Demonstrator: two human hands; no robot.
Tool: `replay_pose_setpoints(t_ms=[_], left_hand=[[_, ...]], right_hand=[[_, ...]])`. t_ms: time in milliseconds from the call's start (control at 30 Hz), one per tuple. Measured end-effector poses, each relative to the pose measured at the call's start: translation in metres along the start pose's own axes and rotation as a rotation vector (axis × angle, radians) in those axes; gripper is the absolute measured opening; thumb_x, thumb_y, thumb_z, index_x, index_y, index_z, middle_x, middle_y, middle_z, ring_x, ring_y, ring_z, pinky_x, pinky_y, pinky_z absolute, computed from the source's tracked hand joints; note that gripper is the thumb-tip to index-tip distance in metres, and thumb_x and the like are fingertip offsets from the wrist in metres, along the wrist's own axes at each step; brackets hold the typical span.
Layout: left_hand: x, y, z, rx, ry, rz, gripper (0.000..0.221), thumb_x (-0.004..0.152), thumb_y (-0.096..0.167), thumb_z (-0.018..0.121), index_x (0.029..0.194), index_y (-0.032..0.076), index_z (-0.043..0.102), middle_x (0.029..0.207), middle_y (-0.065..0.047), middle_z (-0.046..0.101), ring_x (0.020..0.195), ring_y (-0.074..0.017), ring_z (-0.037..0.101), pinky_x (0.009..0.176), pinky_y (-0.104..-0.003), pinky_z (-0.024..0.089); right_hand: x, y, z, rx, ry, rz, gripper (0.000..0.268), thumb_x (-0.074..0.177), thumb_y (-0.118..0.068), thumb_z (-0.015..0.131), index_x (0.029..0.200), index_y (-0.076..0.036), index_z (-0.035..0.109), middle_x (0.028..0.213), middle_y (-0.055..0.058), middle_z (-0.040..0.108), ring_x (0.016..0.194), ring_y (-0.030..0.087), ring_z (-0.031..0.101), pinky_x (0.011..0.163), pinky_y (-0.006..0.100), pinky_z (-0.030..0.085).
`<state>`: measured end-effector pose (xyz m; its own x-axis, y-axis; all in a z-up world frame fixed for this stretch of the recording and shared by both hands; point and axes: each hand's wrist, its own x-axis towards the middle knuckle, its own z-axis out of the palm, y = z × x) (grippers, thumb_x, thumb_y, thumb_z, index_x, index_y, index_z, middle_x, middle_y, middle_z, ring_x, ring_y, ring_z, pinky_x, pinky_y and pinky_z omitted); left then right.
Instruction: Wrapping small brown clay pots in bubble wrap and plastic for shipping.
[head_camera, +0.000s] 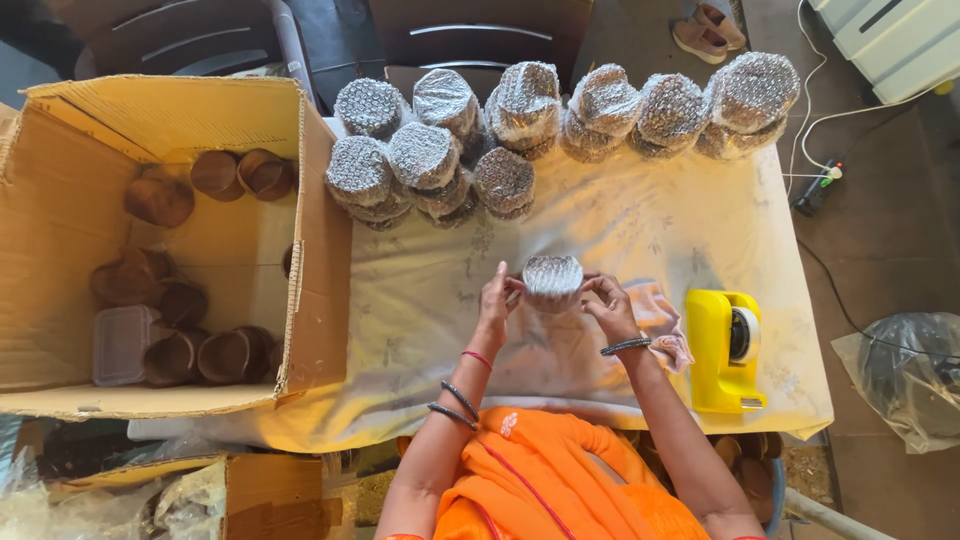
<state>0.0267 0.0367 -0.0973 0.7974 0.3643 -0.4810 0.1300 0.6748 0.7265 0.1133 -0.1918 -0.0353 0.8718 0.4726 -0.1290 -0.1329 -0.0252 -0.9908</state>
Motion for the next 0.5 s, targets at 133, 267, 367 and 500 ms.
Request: replay_pose_setpoints(t_ms=[133, 267, 367, 500], left_hand=[[-0.016, 0.001, 0.005, -0.040, 0.035, 0.005, 0.042, 0.096, 0.043, 0.067, 0.091, 0.001, 0.066, 0.107, -0.001, 0.072, 0.098, -0.0136, 0.065, 0.085, -0.035, 0.058], [-0.023, -0.007, 0.008, 0.176, 0.049, 0.143, 0.033, 0.088, 0.018, 0.080, 0.114, 0.002, 0.068, 0.107, -0.006, 0.071, 0.099, -0.0152, 0.066, 0.090, -0.029, 0.054], [-0.019, -0.011, 0.011, 0.364, 0.091, 0.268, 0.041, 0.081, 0.011, 0.082, 0.118, 0.000, 0.067, 0.111, -0.007, 0.073, 0.102, -0.0155, 0.069, 0.093, -0.029, 0.056], [-0.015, -0.017, 0.003, 0.566, 0.101, 0.307, 0.042, 0.081, 0.014, 0.081, 0.119, 0.000, 0.068, 0.107, -0.011, 0.076, 0.095, -0.0189, 0.073, 0.089, -0.032, 0.059]], right_hand=[[0.003, 0.046, -0.011, 0.141, 0.021, 0.089, 0.020, 0.084, 0.006, 0.065, 0.102, -0.003, 0.065, 0.127, 0.005, 0.067, 0.113, 0.014, 0.065, 0.088, 0.031, 0.056], [0.002, 0.042, -0.001, 0.188, 0.123, 0.186, 0.019, 0.088, -0.005, 0.073, 0.106, -0.007, 0.066, 0.122, 0.004, 0.069, 0.106, 0.013, 0.066, 0.085, 0.029, 0.057], [0.009, 0.034, 0.007, 0.048, 0.243, 0.225, 0.026, 0.091, -0.019, 0.076, 0.112, -0.007, 0.067, 0.113, 0.005, 0.070, 0.098, 0.013, 0.066, 0.076, 0.030, 0.057], [0.014, 0.044, 0.014, -0.338, 0.243, 0.109, 0.045, 0.089, -0.033, 0.079, 0.118, -0.001, 0.068, 0.107, 0.008, 0.075, 0.094, 0.013, 0.070, 0.081, 0.028, 0.057]])
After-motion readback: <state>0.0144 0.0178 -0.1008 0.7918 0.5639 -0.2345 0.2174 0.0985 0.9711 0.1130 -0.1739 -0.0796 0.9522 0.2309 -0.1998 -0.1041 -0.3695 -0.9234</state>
